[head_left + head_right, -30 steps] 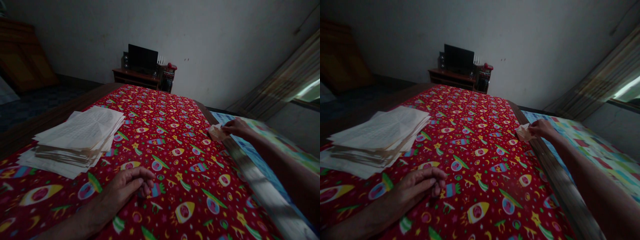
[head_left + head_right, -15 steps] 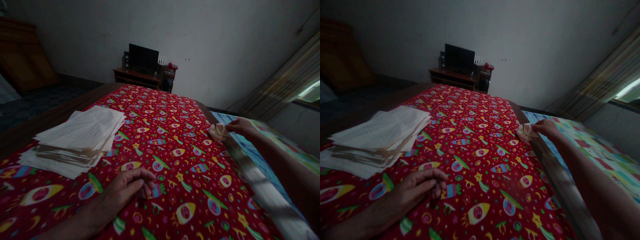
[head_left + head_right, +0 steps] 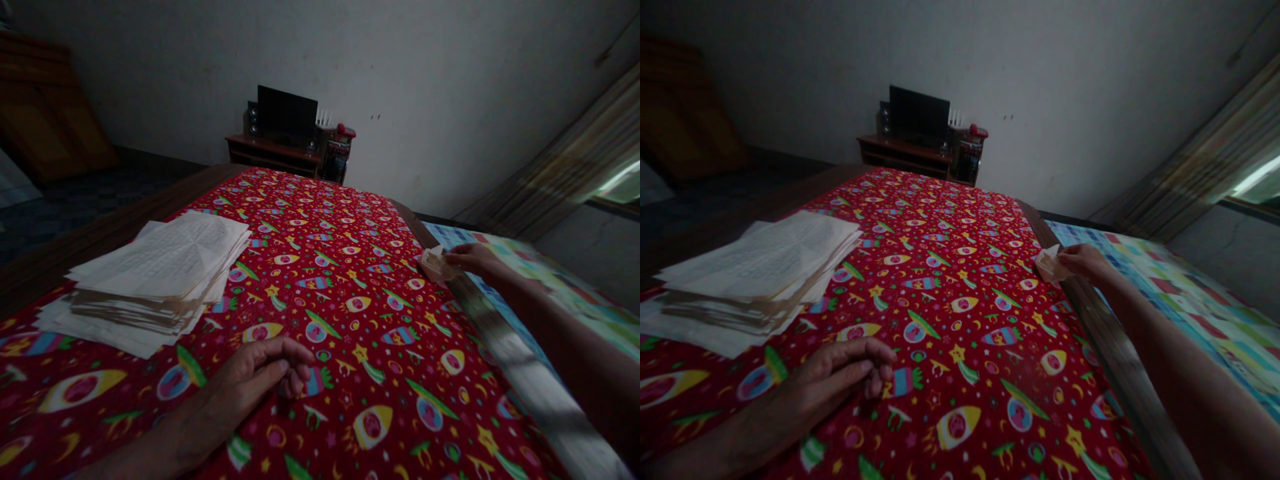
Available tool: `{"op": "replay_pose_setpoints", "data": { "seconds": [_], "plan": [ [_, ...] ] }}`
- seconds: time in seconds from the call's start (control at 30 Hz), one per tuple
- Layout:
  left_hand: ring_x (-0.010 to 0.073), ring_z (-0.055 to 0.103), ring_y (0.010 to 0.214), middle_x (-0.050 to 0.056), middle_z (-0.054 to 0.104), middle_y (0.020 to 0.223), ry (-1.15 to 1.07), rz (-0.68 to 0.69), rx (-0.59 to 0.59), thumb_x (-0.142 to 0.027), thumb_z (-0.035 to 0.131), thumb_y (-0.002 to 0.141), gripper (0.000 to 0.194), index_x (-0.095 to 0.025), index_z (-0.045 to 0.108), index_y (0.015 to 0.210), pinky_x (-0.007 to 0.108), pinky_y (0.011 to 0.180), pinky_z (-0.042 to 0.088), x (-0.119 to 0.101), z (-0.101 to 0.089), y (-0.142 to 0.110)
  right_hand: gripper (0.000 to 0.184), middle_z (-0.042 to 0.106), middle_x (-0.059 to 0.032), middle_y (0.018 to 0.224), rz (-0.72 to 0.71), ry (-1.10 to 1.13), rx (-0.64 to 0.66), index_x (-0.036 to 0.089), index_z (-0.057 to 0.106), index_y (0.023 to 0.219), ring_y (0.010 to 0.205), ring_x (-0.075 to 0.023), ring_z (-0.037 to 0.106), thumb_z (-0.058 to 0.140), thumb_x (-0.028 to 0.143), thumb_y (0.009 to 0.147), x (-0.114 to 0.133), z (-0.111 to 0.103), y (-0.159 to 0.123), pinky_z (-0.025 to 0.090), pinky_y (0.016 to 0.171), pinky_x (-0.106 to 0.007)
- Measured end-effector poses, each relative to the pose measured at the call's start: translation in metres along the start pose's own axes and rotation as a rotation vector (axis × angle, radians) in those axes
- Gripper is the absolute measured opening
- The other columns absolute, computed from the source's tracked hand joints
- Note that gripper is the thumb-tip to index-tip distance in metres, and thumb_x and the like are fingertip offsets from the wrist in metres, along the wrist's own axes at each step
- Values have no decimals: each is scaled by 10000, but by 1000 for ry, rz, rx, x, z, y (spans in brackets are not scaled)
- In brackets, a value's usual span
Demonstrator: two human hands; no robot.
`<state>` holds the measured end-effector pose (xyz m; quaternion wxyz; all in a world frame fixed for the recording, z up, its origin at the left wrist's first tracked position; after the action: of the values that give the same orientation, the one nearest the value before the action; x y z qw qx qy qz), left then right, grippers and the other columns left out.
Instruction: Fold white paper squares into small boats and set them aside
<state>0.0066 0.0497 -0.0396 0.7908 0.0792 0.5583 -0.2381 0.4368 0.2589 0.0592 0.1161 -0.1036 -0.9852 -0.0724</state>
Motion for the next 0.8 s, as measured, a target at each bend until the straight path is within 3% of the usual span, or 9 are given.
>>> {"op": "replay_pose_setpoints", "data": {
  "seconds": [0.17,0.27,0.37,0.8],
  "plan": [
    [109,592,678,51,674,817,7,12,15,-264,573,863,167,-160,675,945,197,629,452,5,-2,0,275,644,-48,798,20,-133,74,114,652,899,670,-137,577,523,356,878,14,9,-6,437,577,-244],
    [112,595,683,52,675,821,11,18,19,-271,576,861,170,-161,673,947,200,631,453,7,-3,1,289,619,-40,998,26,-208,118,134,602,1033,837,-166,605,537,380,897,24,12,-9,513,723,-332],
    [110,599,688,47,674,822,22,19,22,-266,567,870,166,-165,674,948,197,631,453,6,-2,1,313,591,-61,1117,24,-273,148,145,576,1123,944,-202,597,546,360,897,33,15,-12,515,792,-377],
    [118,589,654,53,670,791,52,17,29,-328,616,830,212,-146,676,919,208,594,443,0,3,0,321,577,-79,1152,-80,-444,133,148,563,1152,968,-202,590,549,344,897,54,21,-19,510,812,-387]
  ]
}}
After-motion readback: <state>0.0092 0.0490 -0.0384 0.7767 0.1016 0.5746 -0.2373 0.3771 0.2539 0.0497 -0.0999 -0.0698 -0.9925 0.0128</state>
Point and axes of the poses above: each hand's wrist, its own y-axis towards the middle knuckle, its own z-axis out of the palm, x = y × z, the point moved 10 cm from there along y, towards the middle knuckle
